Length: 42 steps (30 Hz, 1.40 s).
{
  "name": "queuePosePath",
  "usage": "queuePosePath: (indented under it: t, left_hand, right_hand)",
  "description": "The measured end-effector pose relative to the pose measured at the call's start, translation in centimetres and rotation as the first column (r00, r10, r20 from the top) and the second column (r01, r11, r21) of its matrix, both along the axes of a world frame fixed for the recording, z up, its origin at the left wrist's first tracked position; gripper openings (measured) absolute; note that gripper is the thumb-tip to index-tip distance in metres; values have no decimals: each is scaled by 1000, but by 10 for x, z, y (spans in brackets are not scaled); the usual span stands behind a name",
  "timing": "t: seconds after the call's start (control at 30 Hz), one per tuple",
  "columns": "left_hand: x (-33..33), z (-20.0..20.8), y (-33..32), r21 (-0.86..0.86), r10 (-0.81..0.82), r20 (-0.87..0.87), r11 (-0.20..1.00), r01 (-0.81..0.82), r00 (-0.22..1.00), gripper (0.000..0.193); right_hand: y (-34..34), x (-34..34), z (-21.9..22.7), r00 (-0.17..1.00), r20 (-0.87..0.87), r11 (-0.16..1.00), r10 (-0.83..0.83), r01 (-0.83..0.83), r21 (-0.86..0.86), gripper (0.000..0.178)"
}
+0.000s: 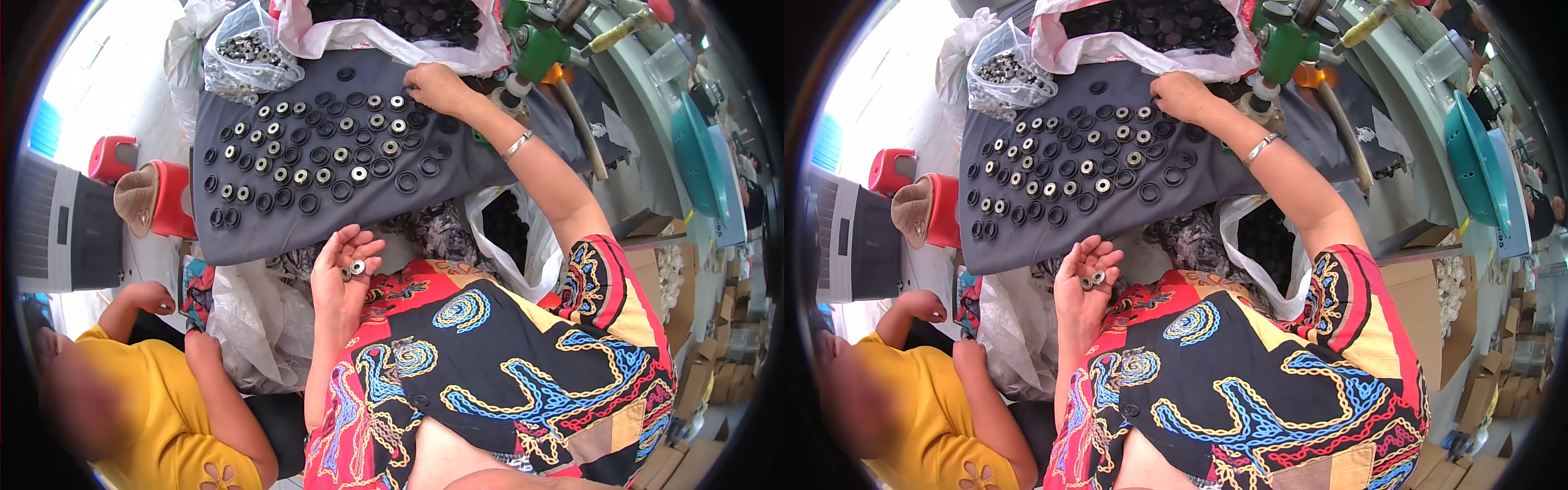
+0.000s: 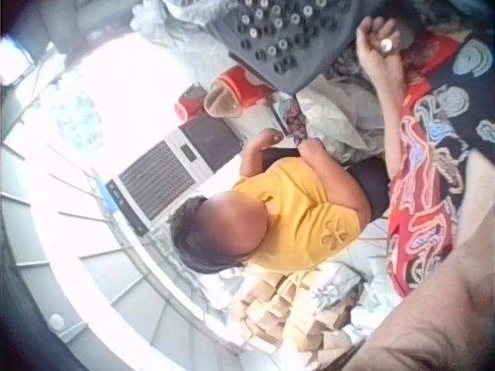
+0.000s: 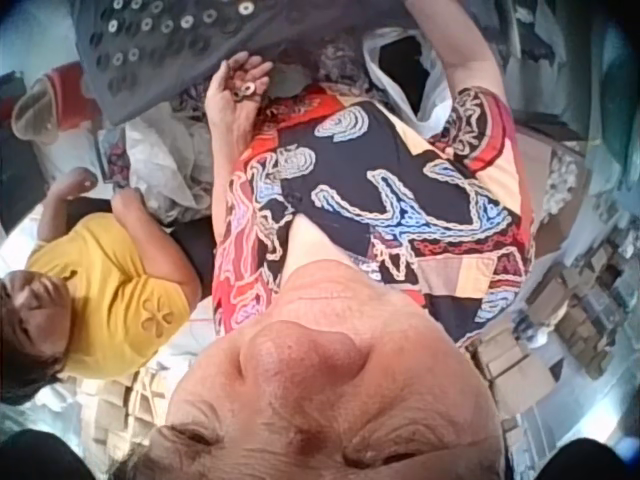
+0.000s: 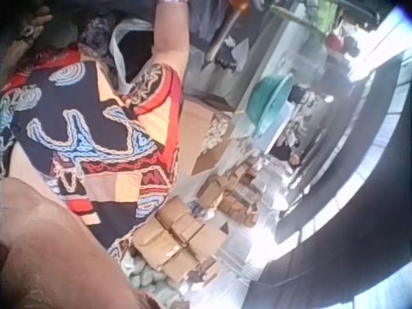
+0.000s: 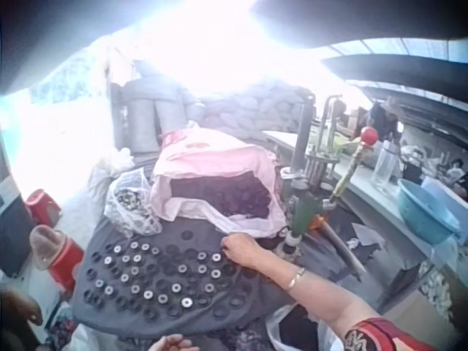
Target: The person assembles small metal and rubber components by hand, placing them into a green press machine and operating the lever to secure them. They also use a rubber mallet to tap components on a gray mat. The person handles the parts one at a time, moving them between the mat and the press.
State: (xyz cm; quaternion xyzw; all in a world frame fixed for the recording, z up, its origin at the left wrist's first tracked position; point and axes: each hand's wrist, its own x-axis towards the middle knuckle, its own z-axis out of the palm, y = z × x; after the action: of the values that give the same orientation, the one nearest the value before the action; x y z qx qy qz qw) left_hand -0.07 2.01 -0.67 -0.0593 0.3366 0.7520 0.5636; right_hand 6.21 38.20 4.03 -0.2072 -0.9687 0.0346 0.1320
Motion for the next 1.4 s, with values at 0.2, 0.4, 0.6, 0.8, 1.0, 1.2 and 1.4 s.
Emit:
queuePosePath:
  t: [0.2, 0.4, 0.6, 0.8, 1.0, 1.2, 1.4]
  left_hand:
    - [-2, -3, -2, 32, -16, -25, 999, 17, 1000, 33]
    - [-1, -4, 0, 102, 15, 48, 995, -20, 999, 39]
    - [3, 7, 10, 108, 87, 131, 989, -102, 987, 50]
    - [9, 9, 15, -71, 123, 93, 991, -117, 988, 52]
    - [14, 28, 16, 5, 34, 79, 999, -35, 996, 53]
    - [6, 10, 11, 255, -16, 172, 966, -29, 985, 59]
    - [4, -7, 8, 124, 27, 89, 992, -38, 996, 52]
  right_hand:
    - [4, -7, -4, 999, 46, 999, 21, -19, -30, 23]
    - [12, -14, -6, 994, 70, 995, 81, -84, 51, 18]
    - [-69, 3, 21, 964, -121, 944, 235, -197, 266, 17]
    - [-207, 25, 26, 746, -130, 697, 653, -660, -280, 22]
    - [-227, 27, -11, 716, -276, 691, 641, -695, -196, 21]
    - [-196, 28, 21, 793, -382, 776, 474, -582, -245, 16]
    - [-52, 30, 27, 980, -171, 991, 99, -113, -73, 20]
